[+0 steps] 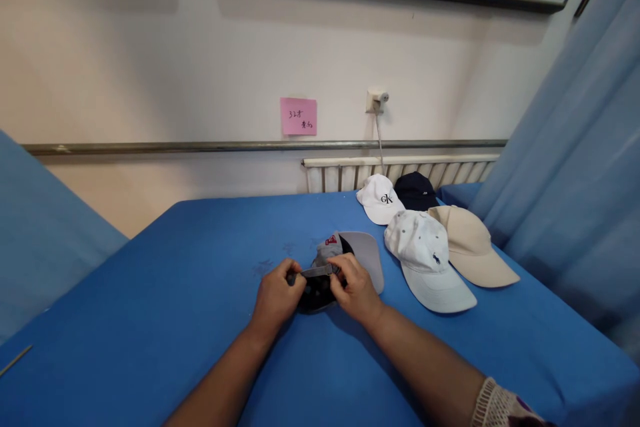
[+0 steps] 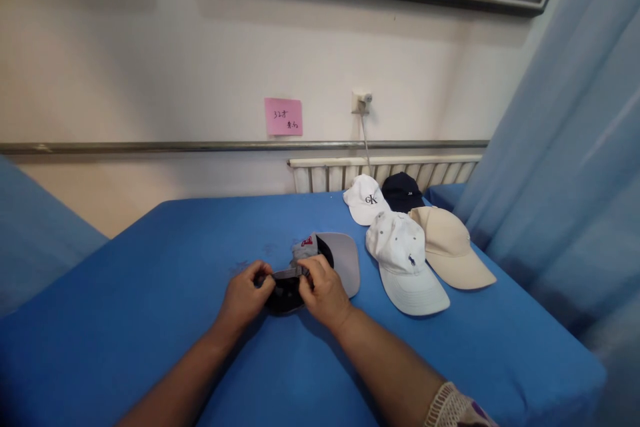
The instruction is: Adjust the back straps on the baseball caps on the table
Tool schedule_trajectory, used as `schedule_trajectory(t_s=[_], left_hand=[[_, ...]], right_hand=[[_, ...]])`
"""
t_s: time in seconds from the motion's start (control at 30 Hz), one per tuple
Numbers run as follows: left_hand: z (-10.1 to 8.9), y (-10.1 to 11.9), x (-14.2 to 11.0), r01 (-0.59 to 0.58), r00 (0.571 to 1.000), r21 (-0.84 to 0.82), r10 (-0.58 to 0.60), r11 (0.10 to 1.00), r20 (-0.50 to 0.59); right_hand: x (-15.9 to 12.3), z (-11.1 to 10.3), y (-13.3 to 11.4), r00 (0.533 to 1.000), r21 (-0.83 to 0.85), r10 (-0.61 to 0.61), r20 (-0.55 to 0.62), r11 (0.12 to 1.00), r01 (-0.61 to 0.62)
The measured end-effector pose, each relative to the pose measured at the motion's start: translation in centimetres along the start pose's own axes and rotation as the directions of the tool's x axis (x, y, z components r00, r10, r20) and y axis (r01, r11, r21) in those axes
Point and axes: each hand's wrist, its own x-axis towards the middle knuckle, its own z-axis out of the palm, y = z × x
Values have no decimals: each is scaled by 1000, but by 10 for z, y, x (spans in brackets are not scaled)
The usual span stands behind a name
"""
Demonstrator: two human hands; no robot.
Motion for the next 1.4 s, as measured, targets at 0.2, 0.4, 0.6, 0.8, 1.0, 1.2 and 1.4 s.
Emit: schedule_trajectory(t_s=[0.2,0.4,0.6,0.8,1.0,1.2,1.4], left_hand=[[2,-9,5,212,977,-418,-189,884,95],[-1,-13,5,332,941,-623,-200,709,274],[-1,-4,0,231,941,-528,-50,817,334],[8,-5,-6,128,916,-405,49,906,398],[5,-26,7,57,979,-145,-27,988,203],[-18,-49,27,234,924,-400,-330,886,-192],[-31,-76,38,318,809,-661,-558,680,-184]], right_hand=[[-1,5,4,995,79,79,-65,994,-74],[-2,7,4,988,121,130,-79,985,-120],[-3,5,6,988,173,128,91,975,-143],[-1,2,4,984,197,79,157,974,-110],[-2,-2,2,975,265,214,67,938,-224],[3,-8,29,901,66,399,-170,917,-394],[5,-23,64,709,-347,687,-159,634,-692]])
